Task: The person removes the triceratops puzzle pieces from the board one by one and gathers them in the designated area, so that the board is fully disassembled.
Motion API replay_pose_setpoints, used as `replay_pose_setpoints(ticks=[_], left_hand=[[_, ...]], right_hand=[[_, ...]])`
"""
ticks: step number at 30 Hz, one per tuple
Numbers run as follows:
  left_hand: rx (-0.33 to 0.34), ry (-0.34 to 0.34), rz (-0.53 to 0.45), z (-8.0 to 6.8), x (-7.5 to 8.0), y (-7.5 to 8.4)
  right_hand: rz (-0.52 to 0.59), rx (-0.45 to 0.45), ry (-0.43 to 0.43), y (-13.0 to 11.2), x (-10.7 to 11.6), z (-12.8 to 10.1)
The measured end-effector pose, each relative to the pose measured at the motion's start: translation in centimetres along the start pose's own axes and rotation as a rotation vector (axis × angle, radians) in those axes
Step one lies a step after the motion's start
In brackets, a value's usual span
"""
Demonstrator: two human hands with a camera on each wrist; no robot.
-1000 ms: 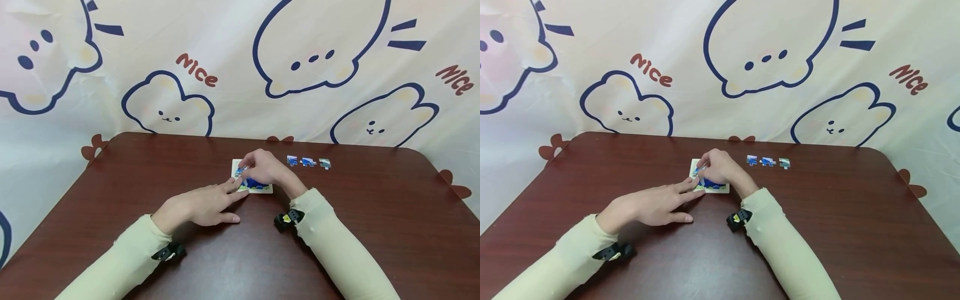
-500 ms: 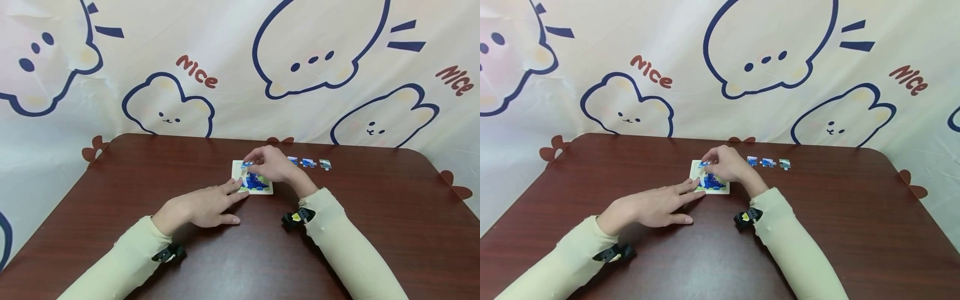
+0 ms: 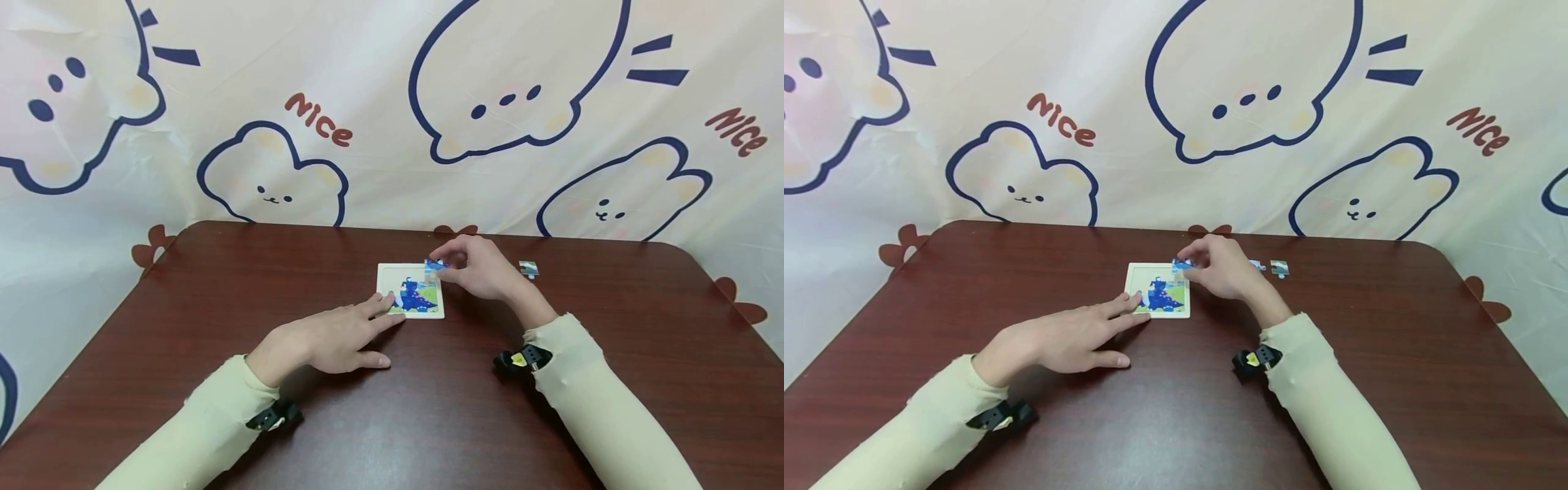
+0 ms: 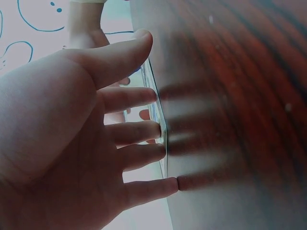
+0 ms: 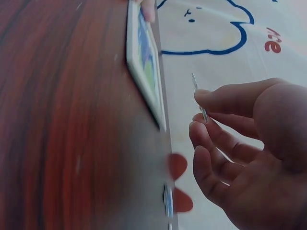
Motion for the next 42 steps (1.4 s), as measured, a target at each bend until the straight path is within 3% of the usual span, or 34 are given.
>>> replay_pose_setpoints(ticks=[17, 26, 42], left_hand=[[0.009, -0.001, -0.008, 0.0, -0.2, 0.1], [0.009, 0.0, -0.008, 0.0, -0.2, 0.2], [0.018, 0.001, -0.019, -0.1, -0.2, 0.1]], right_hand=[[-0.032, -0.071, -0.015, 4.4, 2.0, -2.2], [-0.083, -0.101, -0.047, 5.6, 2.3, -2.3], [-0.058, -0.125, -0.088, 6.1, 1.9, -1.9]])
Point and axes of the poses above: each hand's wrist, its own z-axis towards the middle knuckle, its own x-axis out of the back of the hand, y = z × x, the point moved 6 cm from there along z, towards the middle knuckle, and after that the axes turned 4 degrees about -x, right-handed, at the moved point
